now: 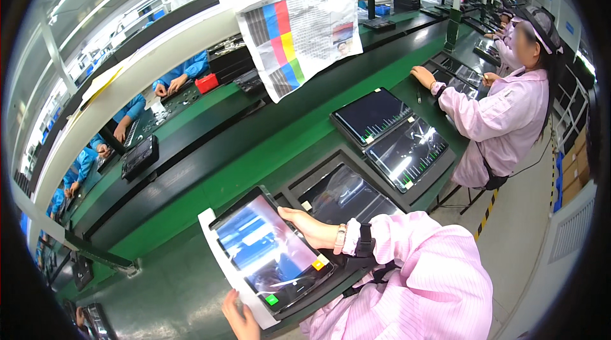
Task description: Testing tablet device functions and screen quality on an electronics assembly line.
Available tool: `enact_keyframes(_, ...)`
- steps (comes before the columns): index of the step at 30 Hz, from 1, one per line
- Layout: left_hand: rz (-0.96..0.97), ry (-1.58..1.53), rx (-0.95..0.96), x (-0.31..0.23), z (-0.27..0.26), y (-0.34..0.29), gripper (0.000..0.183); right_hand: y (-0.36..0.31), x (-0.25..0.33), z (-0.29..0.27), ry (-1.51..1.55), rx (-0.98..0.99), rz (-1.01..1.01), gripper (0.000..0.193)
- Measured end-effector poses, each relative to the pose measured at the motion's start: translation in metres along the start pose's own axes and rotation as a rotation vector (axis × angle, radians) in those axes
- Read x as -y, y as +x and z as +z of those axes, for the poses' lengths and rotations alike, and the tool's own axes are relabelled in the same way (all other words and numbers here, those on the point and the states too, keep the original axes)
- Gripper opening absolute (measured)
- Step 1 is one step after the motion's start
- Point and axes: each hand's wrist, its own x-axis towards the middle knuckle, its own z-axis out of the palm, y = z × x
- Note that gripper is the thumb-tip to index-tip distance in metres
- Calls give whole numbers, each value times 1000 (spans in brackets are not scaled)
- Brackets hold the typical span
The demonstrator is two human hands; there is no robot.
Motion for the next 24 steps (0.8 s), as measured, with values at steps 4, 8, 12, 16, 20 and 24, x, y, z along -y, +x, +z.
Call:
enact_keyframes(4, 61, 182, 179, -7, 0, -37, 50, 4, -8, -11, 11, -43, 63, 45)
enact_keyframes(8, 22, 239, 168, -6, 3, -46, 56, 11, -23, -20, -122, -11, 12, 63)
enact_keyframes(12, -52, 263, 209, -18, -4, -36, 64, -4, -9, -15, -255, 27, 83, 79)
enact_keyframes(16, -139, 221, 232, -17, -4, -26, 72, -15, 20, 2, -672, 59, -206, 82)
enact_keyframes(20, -142, 445, -9, 0, 13, -7, 60, -56, 61, -8, -710, 191, -372, 56)
enact_keyframes(24, -312, 499, -77, -6, 11, 5, 53, -98, 81, -30, -603, 161, -464, 38)
